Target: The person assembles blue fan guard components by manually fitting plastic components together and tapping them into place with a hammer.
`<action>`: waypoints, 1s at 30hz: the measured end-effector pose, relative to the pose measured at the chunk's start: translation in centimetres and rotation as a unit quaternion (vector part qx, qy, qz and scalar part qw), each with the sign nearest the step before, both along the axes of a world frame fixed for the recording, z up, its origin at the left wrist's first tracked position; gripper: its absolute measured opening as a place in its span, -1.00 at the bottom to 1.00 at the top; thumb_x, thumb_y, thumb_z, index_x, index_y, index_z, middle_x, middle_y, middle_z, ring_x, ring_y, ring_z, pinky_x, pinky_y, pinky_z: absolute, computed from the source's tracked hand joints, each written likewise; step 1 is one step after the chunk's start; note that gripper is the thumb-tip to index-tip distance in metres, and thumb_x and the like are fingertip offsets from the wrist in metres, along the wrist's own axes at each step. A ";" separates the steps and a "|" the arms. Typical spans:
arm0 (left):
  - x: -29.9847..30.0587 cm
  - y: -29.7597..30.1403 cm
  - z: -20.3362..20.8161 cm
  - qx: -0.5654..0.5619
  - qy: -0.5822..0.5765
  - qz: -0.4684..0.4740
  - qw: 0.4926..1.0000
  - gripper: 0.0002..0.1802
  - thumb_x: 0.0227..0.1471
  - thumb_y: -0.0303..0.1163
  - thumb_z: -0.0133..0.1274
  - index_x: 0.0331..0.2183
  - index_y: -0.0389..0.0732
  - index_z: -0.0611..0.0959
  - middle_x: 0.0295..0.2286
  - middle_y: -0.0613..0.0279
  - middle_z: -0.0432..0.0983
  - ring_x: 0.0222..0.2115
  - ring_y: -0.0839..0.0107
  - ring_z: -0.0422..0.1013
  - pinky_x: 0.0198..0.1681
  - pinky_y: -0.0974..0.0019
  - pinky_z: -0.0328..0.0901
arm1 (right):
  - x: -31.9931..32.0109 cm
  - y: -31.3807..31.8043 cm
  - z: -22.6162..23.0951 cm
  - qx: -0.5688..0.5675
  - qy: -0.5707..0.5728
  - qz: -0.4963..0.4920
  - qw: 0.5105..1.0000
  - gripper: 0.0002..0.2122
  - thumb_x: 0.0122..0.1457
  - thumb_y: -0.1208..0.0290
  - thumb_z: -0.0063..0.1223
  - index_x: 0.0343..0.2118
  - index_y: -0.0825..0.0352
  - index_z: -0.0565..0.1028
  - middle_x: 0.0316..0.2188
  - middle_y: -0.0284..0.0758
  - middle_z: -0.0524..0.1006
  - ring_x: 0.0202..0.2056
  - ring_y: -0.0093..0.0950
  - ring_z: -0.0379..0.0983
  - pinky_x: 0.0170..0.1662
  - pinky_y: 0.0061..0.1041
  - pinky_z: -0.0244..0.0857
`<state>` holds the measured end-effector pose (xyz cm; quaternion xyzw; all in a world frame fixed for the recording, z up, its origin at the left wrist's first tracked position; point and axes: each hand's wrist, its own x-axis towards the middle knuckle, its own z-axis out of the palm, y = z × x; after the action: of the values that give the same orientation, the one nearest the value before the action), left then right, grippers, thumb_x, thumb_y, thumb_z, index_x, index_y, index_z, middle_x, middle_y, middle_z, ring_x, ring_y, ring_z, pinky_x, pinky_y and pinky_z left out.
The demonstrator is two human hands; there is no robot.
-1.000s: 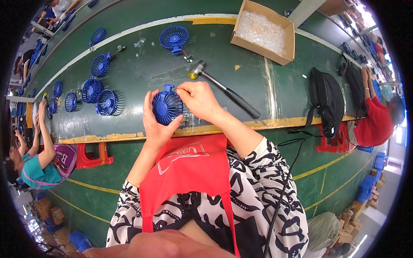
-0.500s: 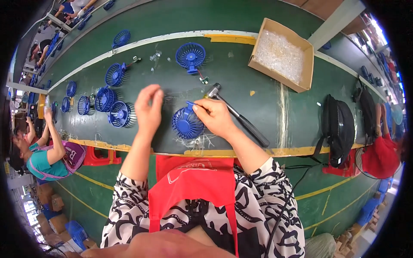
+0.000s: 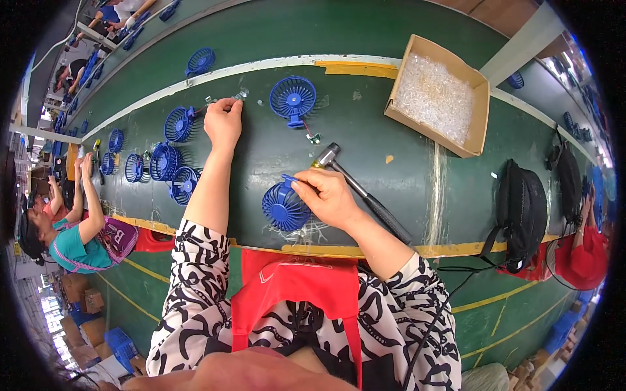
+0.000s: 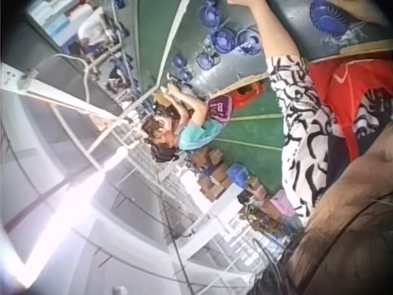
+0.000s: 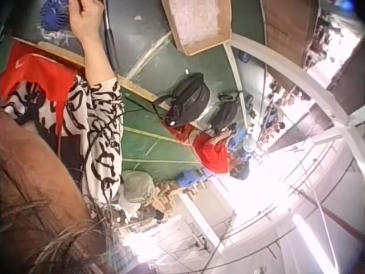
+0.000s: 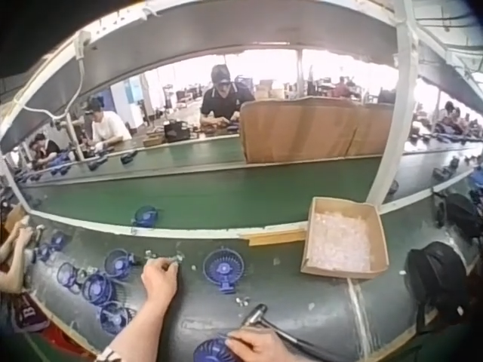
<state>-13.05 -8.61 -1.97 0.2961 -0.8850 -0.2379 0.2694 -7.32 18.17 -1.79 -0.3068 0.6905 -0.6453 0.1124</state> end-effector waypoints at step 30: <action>14.6 9.1 2.5 0.686 0.066 -0.237 0.684 -0.77 -0.02 -0.64 0.15 -0.23 -0.34 0.61 -0.35 0.07 0.61 -0.31 0.38 0.54 -0.16 0.38 0.41 | -0.6 1.2 0.0 -0.063 -0.217 0.134 0.965 -0.82 0.23 0.41 0.06 -0.29 0.45 0.58 -0.47 -0.46 0.54 -0.41 -0.73 0.38 -0.30 -0.67 0.30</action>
<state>1.52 0.51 0.55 0.1616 -0.4949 -0.8536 -0.0166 -7.93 19.38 -1.78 -0.2559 0.5601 -0.7177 0.3252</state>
